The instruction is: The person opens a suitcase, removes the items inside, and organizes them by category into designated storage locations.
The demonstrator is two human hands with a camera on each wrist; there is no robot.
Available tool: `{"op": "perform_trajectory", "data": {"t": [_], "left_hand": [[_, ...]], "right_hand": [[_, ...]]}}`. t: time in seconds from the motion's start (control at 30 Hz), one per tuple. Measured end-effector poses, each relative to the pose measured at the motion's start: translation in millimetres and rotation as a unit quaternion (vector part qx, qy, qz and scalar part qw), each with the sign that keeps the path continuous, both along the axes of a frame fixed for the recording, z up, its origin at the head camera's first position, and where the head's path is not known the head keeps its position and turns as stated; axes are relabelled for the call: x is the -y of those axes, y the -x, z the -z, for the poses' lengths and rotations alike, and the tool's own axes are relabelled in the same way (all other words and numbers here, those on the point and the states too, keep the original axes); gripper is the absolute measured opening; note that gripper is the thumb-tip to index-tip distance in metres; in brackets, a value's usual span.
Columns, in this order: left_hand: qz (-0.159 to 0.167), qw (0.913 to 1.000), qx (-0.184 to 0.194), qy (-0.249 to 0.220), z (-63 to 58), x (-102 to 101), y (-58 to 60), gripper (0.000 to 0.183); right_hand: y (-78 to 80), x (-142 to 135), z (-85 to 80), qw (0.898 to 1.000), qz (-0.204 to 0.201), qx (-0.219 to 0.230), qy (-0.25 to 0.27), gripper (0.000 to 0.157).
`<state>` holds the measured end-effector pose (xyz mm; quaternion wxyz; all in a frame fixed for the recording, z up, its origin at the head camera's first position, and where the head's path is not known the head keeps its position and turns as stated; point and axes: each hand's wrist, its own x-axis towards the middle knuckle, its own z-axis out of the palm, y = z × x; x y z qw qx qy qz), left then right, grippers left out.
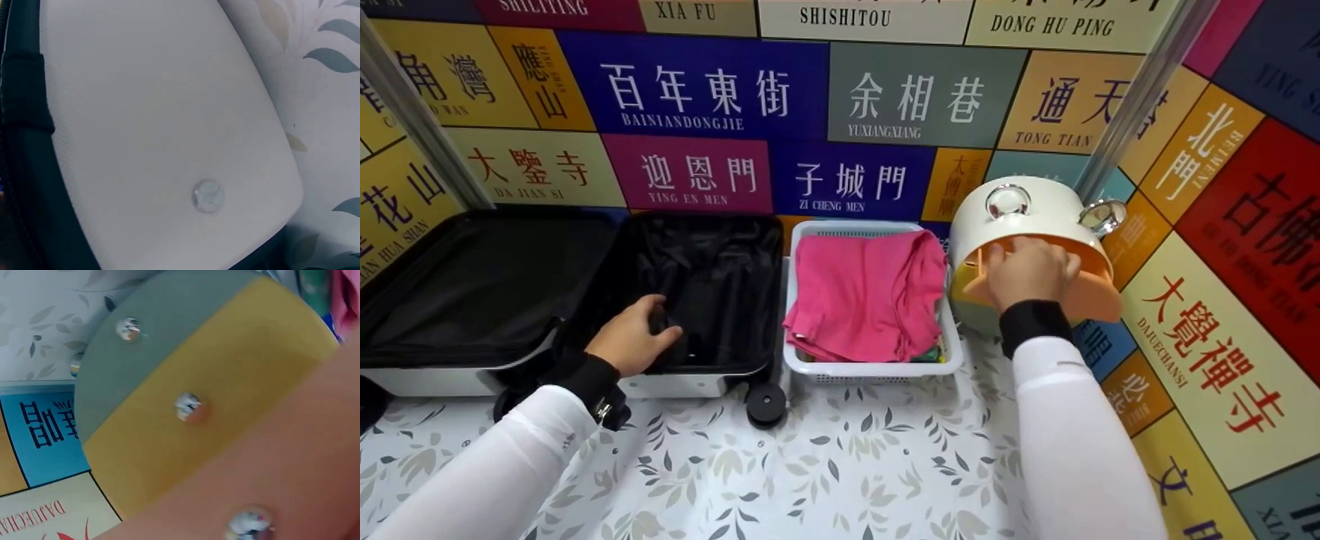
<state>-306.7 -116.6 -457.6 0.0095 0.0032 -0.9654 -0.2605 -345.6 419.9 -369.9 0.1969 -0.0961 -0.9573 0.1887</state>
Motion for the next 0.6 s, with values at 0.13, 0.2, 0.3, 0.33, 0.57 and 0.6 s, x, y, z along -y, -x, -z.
{"op": "perform_trajectory", "data": {"t": [0.13, 0.2, 0.3, 0.33, 0.57, 0.6], "left_hand": [[0.000, 1.0000, 0.004, 0.001, 1.6, -1, 0.4, 0.074], [0.001, 1.0000, 0.003, 0.003, 1.6, -1, 0.5, 0.075], [0.004, 1.0000, -0.003, 0.008, 0.6, -3, 0.3, 0.075], [0.005, 0.9999, -0.004, 0.009, 0.0, -3, 0.4, 0.076], [0.013, 0.9995, -0.005, 0.029, -2.1, -6, 2.8, 0.082], [0.013, 0.9994, -0.005, 0.033, -2.2, -6, 2.9, 0.083]], "right_hand": [[-11.5, -2, 25.6, 0.990, -0.036, -0.139, 0.014, 0.045], [-18.0, -7, 38.4, 0.984, -0.046, -0.168, 0.020, 0.052], [-27.2, -13, 53.9, 0.985, -0.030, -0.166, 0.039, 0.069], [-30.0, -14, 58.0, 0.986, -0.020, -0.161, 0.047, 0.075], [-46.0, -13, 88.4, 0.992, -0.004, -0.113, 0.063, 0.095], [-47.4, -12, 92.1, 0.993, -0.008, -0.103, 0.061, 0.095]]}}
